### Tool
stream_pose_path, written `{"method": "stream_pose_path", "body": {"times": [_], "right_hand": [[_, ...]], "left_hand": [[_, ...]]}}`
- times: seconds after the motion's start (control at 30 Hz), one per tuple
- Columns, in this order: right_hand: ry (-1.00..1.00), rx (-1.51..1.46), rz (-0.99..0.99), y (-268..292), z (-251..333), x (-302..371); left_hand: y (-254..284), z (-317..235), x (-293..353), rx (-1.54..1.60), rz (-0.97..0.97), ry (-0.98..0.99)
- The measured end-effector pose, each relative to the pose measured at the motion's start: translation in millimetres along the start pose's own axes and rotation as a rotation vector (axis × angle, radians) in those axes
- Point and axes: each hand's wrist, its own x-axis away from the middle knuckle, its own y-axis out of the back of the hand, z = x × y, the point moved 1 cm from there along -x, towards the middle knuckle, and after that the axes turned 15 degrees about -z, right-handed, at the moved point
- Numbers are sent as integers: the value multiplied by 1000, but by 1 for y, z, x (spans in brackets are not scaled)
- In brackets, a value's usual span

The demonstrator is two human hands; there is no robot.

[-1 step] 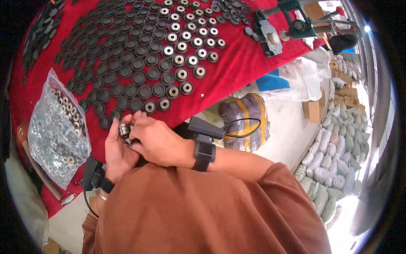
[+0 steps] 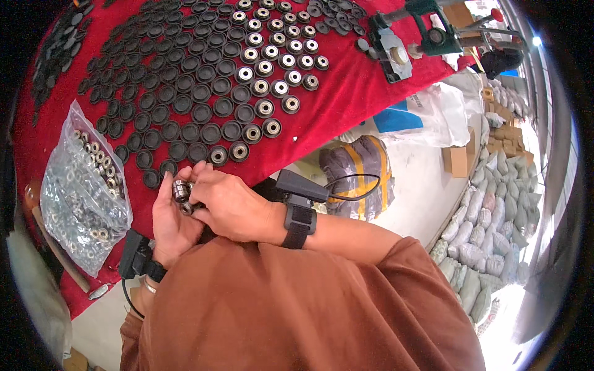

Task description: The person is assembling small circular plastic components with metal inserts at a workstation.

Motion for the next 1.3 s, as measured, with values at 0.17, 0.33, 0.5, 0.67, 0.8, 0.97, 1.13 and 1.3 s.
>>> {"method": "stream_pose_path", "body": {"times": [0.17, 0.33, 0.5, 0.67, 0.8, 0.97, 1.13, 1.3], "right_hand": [[-20, -3, 50, 8, 2, -1], [80, 71, 39, 9, -3, 5], [-147, 53, 53, 16, 2, -1], [-264, -16, 14, 23, 3, -1], [80, 214, -217, 40, -18, -13], [124, 351, -309, 49, -48, -30], [152, 371, -282, 40, -59, -34], [257, 422, -194, 42, -65, -36]], "left_hand": [[-1, 4, -2, 33, 29, 41], [3, 9, -6, 74, 49, 104], [-9, 9, -3, 79, 66, 96], [-9, 9, -4, 135, 81, 98], [-5, 7, -6, 183, 89, 109], [-8, 7, -4, 236, 46, 144], [-7, 7, -6, 247, 69, 160], [-12, 7, -6, 222, 28, 143]]}}
